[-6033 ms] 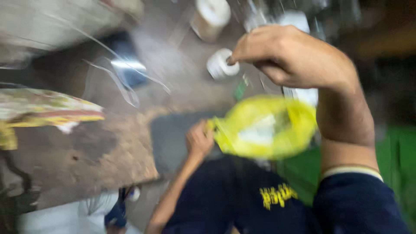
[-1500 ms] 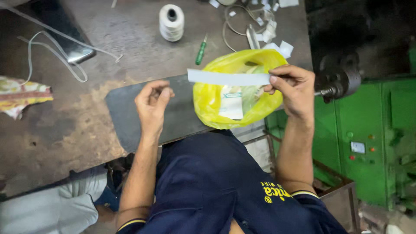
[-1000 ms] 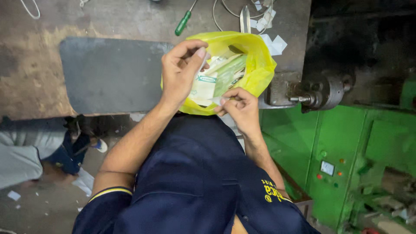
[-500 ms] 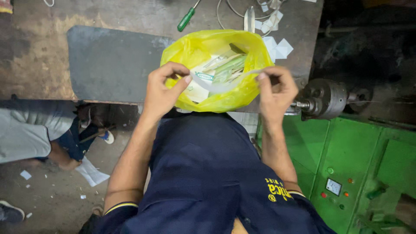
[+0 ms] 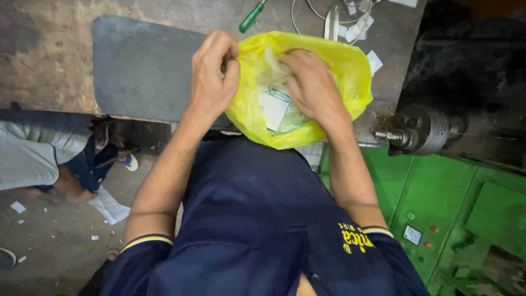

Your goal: The person sits on the floor and repeatedly picks small white plastic strips from a yellow bag, peels or separates them by hand, and places them back into the bag. The person occasionally reaches for other items on the table but continues the sorting process.

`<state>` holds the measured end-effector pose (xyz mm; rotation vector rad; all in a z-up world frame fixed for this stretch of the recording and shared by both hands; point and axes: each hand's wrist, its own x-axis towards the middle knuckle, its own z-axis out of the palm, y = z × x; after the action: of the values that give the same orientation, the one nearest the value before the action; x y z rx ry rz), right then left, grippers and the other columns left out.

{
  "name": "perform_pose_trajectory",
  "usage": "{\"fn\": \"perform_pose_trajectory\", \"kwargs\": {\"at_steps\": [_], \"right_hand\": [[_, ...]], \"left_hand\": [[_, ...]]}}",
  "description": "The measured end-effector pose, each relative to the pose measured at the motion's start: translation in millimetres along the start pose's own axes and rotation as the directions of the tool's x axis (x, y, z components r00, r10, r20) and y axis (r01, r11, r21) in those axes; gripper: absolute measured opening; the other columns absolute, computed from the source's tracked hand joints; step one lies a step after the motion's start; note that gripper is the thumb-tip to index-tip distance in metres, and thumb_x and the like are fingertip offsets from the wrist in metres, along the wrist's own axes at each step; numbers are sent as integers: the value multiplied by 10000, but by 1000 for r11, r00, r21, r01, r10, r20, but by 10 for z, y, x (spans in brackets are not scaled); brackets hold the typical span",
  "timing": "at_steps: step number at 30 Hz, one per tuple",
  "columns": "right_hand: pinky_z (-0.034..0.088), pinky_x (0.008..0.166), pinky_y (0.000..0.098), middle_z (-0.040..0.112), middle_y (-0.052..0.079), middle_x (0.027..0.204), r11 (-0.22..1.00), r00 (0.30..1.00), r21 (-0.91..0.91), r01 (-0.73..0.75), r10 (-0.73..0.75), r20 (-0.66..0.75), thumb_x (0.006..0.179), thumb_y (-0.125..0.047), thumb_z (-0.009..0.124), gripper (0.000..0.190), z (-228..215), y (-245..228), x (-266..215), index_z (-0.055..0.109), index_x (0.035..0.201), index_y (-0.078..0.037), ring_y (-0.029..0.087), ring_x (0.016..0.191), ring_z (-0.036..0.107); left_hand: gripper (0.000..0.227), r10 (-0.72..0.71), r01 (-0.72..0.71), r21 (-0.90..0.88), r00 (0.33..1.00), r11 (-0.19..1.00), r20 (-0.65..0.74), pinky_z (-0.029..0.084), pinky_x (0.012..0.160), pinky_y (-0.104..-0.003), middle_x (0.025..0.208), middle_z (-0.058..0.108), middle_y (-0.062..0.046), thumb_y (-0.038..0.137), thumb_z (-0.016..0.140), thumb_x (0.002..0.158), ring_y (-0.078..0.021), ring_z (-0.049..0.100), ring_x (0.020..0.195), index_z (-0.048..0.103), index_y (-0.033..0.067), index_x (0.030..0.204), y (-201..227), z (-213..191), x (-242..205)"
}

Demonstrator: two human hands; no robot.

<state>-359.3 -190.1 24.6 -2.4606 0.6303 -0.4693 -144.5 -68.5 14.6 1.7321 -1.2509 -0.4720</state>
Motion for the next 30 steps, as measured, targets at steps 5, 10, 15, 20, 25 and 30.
{"fn": "perform_pose_trajectory", "kwargs": {"at_steps": [5,10,15,20,25,30], "right_hand": [[485,898,522,666,258,1061,998,981,-43,-44,51,187,798,-168,742,510,371,-54,218,625,1256,22,447,1011,630],[507,875,500,705,193,1033,997,985,-32,-73,78,155,877,-106,690,330,390,-17,131,699,1197,-29,405,978,663],[533,853,437,735,171,1012,986,985,41,-163,165,-49,969,-83,678,166,169,-128,69,738,1113,-26,356,952,698],[558,789,281,770,83,918,477,803,803,-359,596,5,1007,-125,674,185,-88,-325,-410,732,1110,17,150,824,711],[527,788,259,750,66,955,376,859,844,-382,481,174,992,-95,692,183,82,-496,-441,732,1113,35,102,853,665],[524,944,293,708,98,1139,750,922,649,-130,331,-198,985,-40,693,235,-313,-563,-358,691,1210,28,160,1055,657]], "left_hand": [[187,248,-246,92,969,965,-9,542,885,-418,1170,637,-129,-104,590,908,-341,670,1033,655,12,1038,79,-145,15],[276,154,-154,330,988,931,27,482,975,-451,1283,616,-161,-12,673,923,-369,587,1186,681,-9,1200,-21,-183,65],[395,287,-255,456,958,853,-3,339,1121,-488,1431,541,-222,164,801,911,-406,441,1369,665,25,1255,287,-276,-37],[549,153,-147,-218,988,965,10,466,1029,-420,1290,632,-155,227,833,826,-307,596,1223,618,-1,1277,637,-124,-166],[243,-73,113,-671,994,733,87,563,891,-357,1116,723,-133,108,721,1018,-251,694,985,703,-7,1231,760,126,-88],[163,184,-153,-163,964,975,192,544,837,-403,1035,689,-183,50,623,1031,-359,699,963,674,-30,1164,851,-128,-41]]}}
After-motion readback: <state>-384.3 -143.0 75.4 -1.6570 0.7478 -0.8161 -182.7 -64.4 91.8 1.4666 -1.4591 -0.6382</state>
